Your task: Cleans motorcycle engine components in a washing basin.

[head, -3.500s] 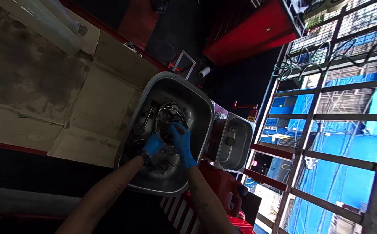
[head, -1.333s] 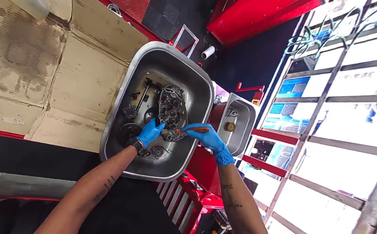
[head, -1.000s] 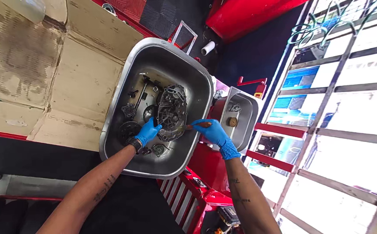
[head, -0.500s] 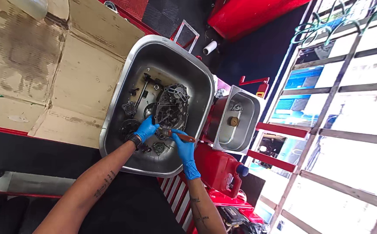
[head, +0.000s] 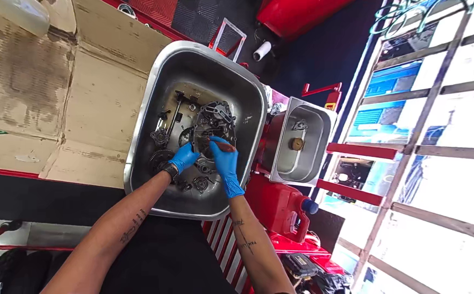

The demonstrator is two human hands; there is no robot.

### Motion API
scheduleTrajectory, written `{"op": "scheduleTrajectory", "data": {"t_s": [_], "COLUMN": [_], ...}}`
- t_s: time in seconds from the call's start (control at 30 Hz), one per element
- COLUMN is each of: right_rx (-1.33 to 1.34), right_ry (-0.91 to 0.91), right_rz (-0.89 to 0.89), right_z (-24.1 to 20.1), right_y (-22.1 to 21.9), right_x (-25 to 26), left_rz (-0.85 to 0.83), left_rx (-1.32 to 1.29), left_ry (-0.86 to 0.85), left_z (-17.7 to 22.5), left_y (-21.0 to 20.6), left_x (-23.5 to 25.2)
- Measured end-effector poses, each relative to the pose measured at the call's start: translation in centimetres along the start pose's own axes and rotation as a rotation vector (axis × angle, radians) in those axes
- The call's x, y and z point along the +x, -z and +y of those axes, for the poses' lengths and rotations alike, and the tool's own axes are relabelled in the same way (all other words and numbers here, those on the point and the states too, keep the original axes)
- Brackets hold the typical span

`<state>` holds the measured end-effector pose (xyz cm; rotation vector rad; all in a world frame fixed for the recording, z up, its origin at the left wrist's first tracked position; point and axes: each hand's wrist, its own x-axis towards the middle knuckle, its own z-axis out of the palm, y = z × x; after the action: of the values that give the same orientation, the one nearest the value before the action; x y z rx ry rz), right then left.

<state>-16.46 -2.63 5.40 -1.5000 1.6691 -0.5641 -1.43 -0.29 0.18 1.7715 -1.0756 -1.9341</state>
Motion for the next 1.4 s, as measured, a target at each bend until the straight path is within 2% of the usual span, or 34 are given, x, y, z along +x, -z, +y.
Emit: {"op": "scheduleTrajectory", "data": {"t_s": [0.07,0.2,0.27,0.33,0.4,0.53,0.63,0.73,0.8,0.87,1.0,1.13,1.2,1.33,1.4], "right_rx": [0.169,0.267,0.361,0.49,0.544,0.129,-0.096,-0.068,0.023,-0.045,-0.274,-0.095,-0.066,-0.115,-0.216], "right_ry": [-0.089,-0.241,-0.205,-0.167,-0.135,0.011,0.095,0.285,0.435,0.547,0.527,0.386,0.332,0.242,0.235], "right_rz": [-0.034,-0.266,-0.191,-0.042,0.036,-0.086,-0.034,0.058,0.048,0.001,-0.046,-0.037,-0.029,-0.026,-0.075], "right_z": [-0.2,1.2,1.0,1.0,1.4,3.7,4.0,2.1,0.9,0.7,0.7,-0.4,0.7,5.8,5.7], "right_y": [-0.5,2.6,1.7,-0.2,-1.1,1.4,2.3,0.3,-1.4,-1.6,1.4,-1.2,-1.1,2.9,4.1], "right_x": [-0.4,-0.3,2.0,4.1,4.2,1.5,2.5,3.8,4.9,6.0,5.6,6.0,4.0,-0.4,0.5], "left_rz": [0.003,0.012,0.006,0.003,0.003,0.011,0.008,0.009,0.006,-0.004,0.007,-0.014,0.003,0.003,0.004], "left_rx": [-0.049,-0.068,-0.065,-0.042,-0.021,-0.041,-0.017,-0.012,0.0,0.024,0.039,0.063,0.001,-0.034,-0.026], "left_ry": [-0.047,-0.1,-0.108,-0.098,-0.081,-0.083,-0.059,-0.067,-0.055,-0.035,-0.056,-0.017,-0.046,-0.037,-0.039], "left_z": [-0.5,-1.7,-1.7,-1.3,-1.0,-1.0,-0.6,-0.6,-0.5,-0.3,-0.2,0.2,-0.2,-0.8,-0.7], "left_y": [0.2,0.2,0.1,0.1,0.2,0.3,0.1,0.1,0.1,0.2,0.3,-0.1,0.0,-0.2,-0.2], "left_x": [0.2,0.4,0.4,0.3,0.2,0.5,0.3,0.3,0.2,0.1,0.4,-0.2,0.0,0.3,0.3]}}
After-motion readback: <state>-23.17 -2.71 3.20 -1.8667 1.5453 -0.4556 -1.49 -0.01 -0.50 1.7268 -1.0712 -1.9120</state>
